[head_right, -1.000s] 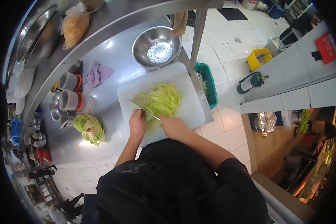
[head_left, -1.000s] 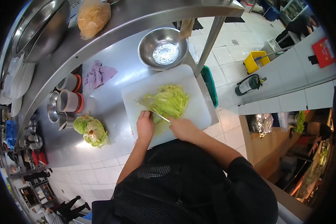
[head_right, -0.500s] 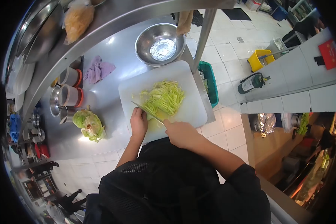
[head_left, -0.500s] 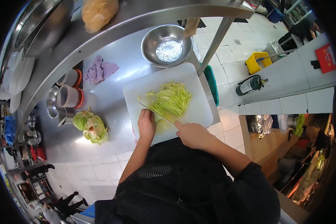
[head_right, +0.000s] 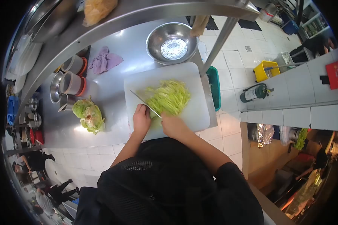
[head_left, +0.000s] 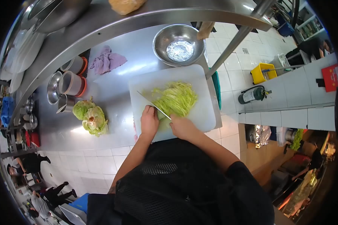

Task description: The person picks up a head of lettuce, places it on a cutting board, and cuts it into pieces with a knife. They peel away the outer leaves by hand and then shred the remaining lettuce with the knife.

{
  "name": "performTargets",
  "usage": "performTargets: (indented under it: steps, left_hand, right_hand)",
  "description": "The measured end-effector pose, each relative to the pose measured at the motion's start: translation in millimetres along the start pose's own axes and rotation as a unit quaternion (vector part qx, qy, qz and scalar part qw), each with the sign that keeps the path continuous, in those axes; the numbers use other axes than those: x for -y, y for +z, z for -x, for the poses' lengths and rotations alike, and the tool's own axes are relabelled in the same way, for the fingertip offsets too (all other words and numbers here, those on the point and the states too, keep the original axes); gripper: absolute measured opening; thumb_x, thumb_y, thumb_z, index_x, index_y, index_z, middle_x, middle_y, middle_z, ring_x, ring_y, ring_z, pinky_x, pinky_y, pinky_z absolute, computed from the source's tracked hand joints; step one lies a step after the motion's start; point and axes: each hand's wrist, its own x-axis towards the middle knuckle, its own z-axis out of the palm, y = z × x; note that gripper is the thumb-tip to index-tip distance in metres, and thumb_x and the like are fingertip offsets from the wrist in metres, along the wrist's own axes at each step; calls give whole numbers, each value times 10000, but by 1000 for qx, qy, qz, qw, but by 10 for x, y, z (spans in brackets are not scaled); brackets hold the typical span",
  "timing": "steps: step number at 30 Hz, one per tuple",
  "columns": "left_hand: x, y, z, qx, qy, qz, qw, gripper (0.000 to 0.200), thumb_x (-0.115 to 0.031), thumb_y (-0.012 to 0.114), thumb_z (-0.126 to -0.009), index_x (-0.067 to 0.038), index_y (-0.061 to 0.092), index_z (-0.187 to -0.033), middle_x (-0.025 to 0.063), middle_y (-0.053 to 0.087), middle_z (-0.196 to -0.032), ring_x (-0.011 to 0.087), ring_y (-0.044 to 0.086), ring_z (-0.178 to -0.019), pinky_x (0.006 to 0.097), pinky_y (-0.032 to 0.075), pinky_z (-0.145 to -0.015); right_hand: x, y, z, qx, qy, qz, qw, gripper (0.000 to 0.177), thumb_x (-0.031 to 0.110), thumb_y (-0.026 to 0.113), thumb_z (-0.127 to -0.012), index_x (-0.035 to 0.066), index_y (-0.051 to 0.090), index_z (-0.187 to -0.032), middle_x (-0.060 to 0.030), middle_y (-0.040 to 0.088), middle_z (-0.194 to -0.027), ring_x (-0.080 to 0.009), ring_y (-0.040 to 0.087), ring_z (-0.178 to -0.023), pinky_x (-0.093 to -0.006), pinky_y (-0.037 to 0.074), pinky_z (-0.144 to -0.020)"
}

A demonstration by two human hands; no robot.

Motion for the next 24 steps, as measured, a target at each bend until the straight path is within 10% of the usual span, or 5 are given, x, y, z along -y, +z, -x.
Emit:
performTargets:
  steps: [24]
  left_hand:
    - [102,-28,213,-26,39,53,998,152,17,669,-891,8,642,-1040,168,615,-1054,397,603,-991,477,526,-876]
  right_hand:
    - [551,-527,586,57,3,165,985,306,235,607,-1016,13,513,-1204,-294,706,-861,-523,693,-839,-603,542,-765]
